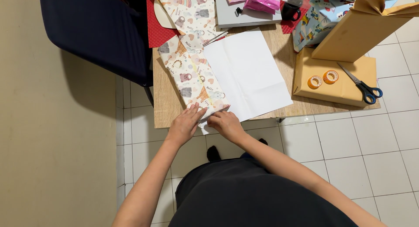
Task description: The person cuts a strip of tape with scissors, then wraps a small rectangular item with patterned paper. They fold the paper edges and secure them with tape, completing the wrapping of one item.
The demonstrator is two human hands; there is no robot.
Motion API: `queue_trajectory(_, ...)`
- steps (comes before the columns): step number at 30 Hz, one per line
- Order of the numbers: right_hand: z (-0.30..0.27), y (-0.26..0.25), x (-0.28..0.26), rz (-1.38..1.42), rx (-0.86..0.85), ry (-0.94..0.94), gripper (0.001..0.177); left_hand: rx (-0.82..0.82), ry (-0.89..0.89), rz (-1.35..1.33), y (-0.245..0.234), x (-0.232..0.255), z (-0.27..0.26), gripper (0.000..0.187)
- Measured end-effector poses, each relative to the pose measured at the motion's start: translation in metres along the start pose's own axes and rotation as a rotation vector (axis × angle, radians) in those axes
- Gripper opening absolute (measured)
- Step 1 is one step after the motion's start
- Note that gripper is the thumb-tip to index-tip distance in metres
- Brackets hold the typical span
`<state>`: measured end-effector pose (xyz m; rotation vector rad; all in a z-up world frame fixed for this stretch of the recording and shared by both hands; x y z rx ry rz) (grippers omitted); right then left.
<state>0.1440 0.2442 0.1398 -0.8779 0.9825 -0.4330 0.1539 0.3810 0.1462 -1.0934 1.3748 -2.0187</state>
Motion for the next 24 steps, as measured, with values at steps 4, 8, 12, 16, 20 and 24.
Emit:
queue_trajectory(4,-0.001,0.003,0.003,-0.048,0.040,0.039,0.009,0.008,-0.003,-0.007,-0.001,0.000,0.000,0.068)
queue_trajectory(8,0.000,0.006,0.007,-0.044,0.063,0.094,0.014,-0.002,-0.004,-0.011,-0.001,0.000,0.001,0.069)
queue_trajectory(12,-0.001,0.007,0.011,0.039,0.097,0.158,0.018,0.001,-0.007,-0.024,-0.002,0.000,0.000,0.068)
queue_trajectory(16,0.000,0.008,0.013,0.060,0.117,0.223,0.019,0.008,-0.003,-0.041,-0.004,0.001,0.001,0.068)
queue_trajectory(20,0.000,0.007,0.012,0.051,0.157,0.257,0.021,0.020,-0.006,-0.056,-0.005,0.000,0.000,0.067)
queue_trajectory(24,-0.001,0.006,0.011,0.066,0.207,0.270,0.019,0.032,0.000,-0.061,-0.006,0.001,0.000,0.066)
Point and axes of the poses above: each hand's wrist, its own z-axis towards the middle knuckle, its own y-axis out of the palm, x = y × z, the point moved 9 cm from there along z, towards the middle knuckle, and after that the axes turned 2 degrees about -z, right-handed, at the moved point
